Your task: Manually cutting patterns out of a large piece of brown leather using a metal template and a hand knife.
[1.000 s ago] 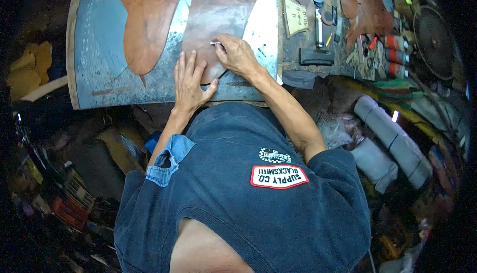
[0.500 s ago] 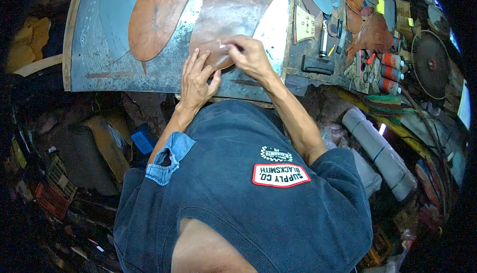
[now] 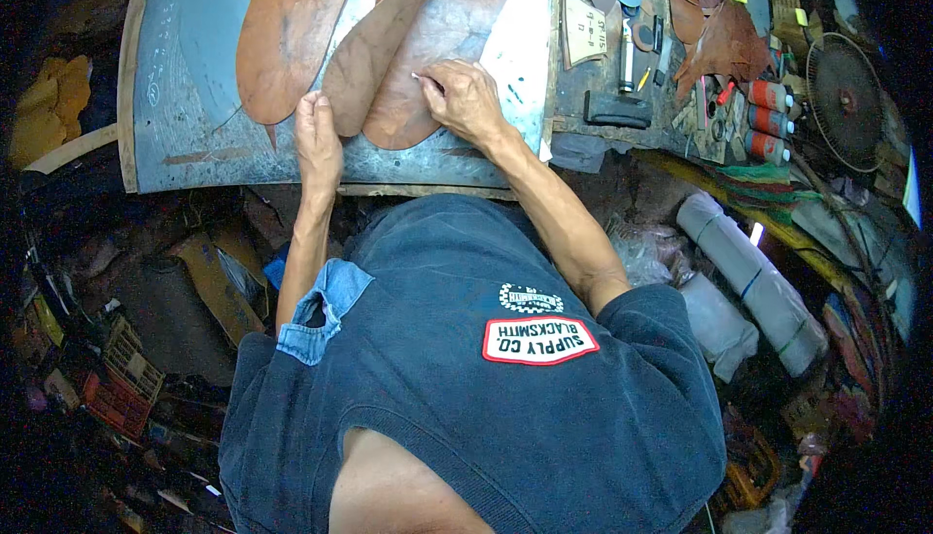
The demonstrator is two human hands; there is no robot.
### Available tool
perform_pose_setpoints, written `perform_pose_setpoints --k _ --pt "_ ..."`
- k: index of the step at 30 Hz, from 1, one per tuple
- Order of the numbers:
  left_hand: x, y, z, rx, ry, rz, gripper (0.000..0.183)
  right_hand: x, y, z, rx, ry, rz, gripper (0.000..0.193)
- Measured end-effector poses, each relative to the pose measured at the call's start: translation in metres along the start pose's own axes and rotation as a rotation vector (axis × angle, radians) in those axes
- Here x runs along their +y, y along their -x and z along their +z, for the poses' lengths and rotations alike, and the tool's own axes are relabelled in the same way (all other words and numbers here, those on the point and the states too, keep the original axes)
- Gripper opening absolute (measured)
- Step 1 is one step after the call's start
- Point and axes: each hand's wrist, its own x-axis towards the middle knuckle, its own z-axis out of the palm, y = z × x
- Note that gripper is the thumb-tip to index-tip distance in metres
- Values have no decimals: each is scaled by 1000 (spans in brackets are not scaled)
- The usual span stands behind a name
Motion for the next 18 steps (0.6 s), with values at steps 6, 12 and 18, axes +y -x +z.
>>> perform_pose_setpoints --k 6,12,18 --pt "10 5 11 -39 -365 618 41 -2 9 -10 -18 -20 -39 15" --pt "14 22 29 -313 -636 650 26 -4 24 -45 136 -564 406 19" --pt "14 23 36 -312 -759 690 25 7 36 -52 274 -685 516 20"
